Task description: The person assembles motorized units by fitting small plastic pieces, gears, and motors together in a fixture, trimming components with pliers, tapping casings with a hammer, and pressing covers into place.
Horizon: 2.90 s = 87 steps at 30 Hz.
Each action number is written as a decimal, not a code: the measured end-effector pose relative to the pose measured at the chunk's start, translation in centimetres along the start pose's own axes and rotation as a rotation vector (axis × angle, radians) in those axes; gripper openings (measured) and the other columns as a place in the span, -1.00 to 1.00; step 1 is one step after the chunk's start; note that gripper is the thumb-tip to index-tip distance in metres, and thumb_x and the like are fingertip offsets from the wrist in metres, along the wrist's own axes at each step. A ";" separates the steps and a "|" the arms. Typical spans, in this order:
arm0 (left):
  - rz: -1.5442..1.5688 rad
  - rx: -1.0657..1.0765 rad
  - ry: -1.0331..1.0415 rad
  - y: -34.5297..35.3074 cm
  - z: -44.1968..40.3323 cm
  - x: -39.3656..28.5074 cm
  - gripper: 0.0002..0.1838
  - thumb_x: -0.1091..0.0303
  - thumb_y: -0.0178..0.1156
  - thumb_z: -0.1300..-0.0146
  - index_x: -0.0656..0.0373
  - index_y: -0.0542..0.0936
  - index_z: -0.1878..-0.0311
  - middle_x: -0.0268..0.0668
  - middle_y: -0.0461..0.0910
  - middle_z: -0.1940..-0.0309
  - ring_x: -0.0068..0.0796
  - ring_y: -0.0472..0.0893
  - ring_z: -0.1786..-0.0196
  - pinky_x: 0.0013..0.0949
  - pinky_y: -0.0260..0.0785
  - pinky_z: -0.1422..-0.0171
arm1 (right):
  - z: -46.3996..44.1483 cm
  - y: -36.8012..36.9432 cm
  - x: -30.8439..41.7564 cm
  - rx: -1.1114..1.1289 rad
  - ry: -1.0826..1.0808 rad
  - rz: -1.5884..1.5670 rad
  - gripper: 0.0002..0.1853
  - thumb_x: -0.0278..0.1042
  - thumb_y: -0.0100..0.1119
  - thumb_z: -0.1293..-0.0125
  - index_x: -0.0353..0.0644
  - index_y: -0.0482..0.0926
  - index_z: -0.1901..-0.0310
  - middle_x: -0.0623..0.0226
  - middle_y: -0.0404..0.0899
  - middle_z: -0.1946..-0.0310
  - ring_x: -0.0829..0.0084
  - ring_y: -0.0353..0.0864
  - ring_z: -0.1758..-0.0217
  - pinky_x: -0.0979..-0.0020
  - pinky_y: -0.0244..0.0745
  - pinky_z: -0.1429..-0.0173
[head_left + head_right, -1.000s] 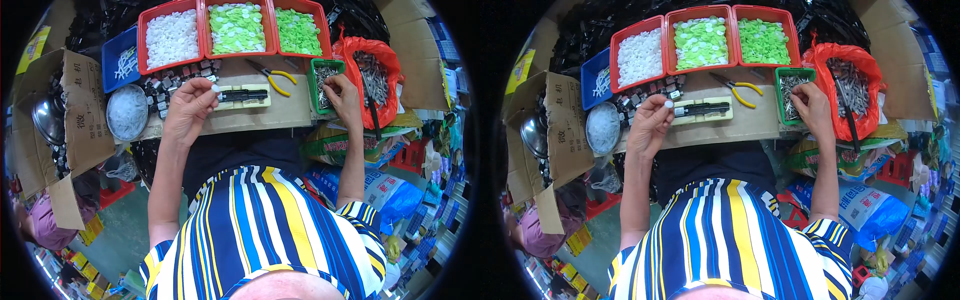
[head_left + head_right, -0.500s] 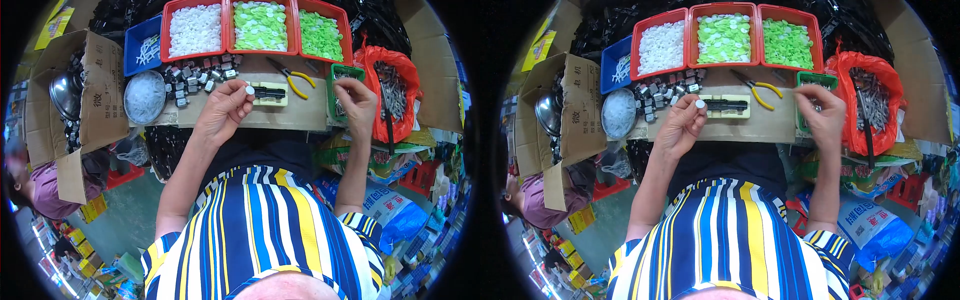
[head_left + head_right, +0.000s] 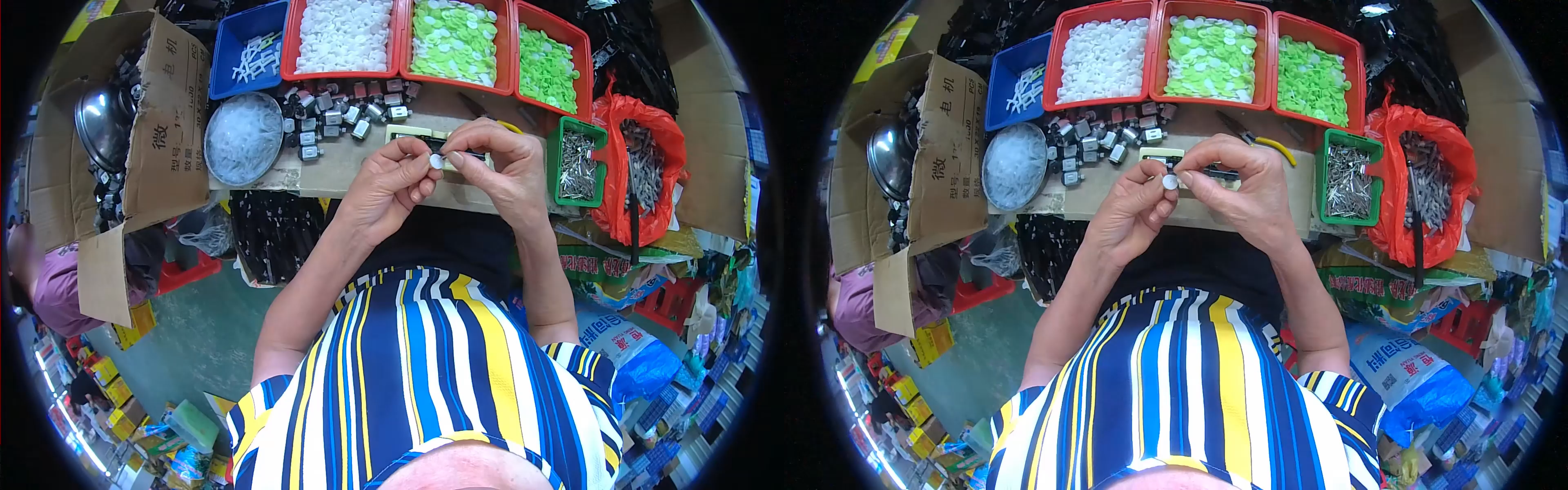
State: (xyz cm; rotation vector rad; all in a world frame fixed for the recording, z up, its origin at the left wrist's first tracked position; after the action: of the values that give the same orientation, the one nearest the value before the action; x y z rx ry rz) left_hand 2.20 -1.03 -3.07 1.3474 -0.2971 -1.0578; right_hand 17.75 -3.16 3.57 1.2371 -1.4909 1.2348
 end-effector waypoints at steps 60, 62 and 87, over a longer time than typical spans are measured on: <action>-2.081 -0.035 0.992 1.0 1.3 -1.5 -0.62 0.48 0.41 0.01 0.19 0.64 0.05 -0.15 0.48 0.12 -0.12 0.50 0.03 -0.20 0.44 -0.03 | -1.2 1.4 -4.1 0.056 -0.280 0.559 -0.87 -0.54 0.32 -0.08 -0.26 0.58 0.32 0.21 0.45 0.38 0.16 0.51 0.25 0.21 0.39 0.22; -2.090 -0.031 0.980 1.3 1.1 -1.6 -0.63 0.47 0.41 0.00 0.19 0.64 0.06 -0.15 0.48 0.14 -0.13 0.50 0.04 -0.21 0.44 -0.02 | -1.3 1.3 -4.2 0.057 -0.284 0.558 -0.86 -0.53 0.32 -0.08 -0.26 0.57 0.32 0.21 0.45 0.38 0.16 0.51 0.25 0.21 0.38 0.22; -2.101 0.263 0.897 6.7 -11.4 -6.5 -0.82 0.44 0.22 -0.23 0.24 0.68 0.13 -0.15 0.60 0.22 -0.12 0.53 0.02 -0.16 0.42 -0.11 | 7.0 -15.2 -3.7 -0.245 0.191 1.005 -0.89 -0.51 0.22 -0.27 -0.32 0.59 0.20 0.18 0.50 0.36 0.29 0.58 0.36 0.34 0.47 0.23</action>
State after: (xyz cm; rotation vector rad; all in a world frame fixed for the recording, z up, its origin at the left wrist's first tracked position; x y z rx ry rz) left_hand 9.92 10.29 2.30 2.0161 2.1466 -1.7398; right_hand 33.30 -9.97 1.39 0.1329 -2.1115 1.6401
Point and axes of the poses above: each hand's wrist, its own z-axis away from the middle knuckle, its own y-axis out of the palm, x = y × z, the point moved 4 cm from there along -z, towards the middle knuckle
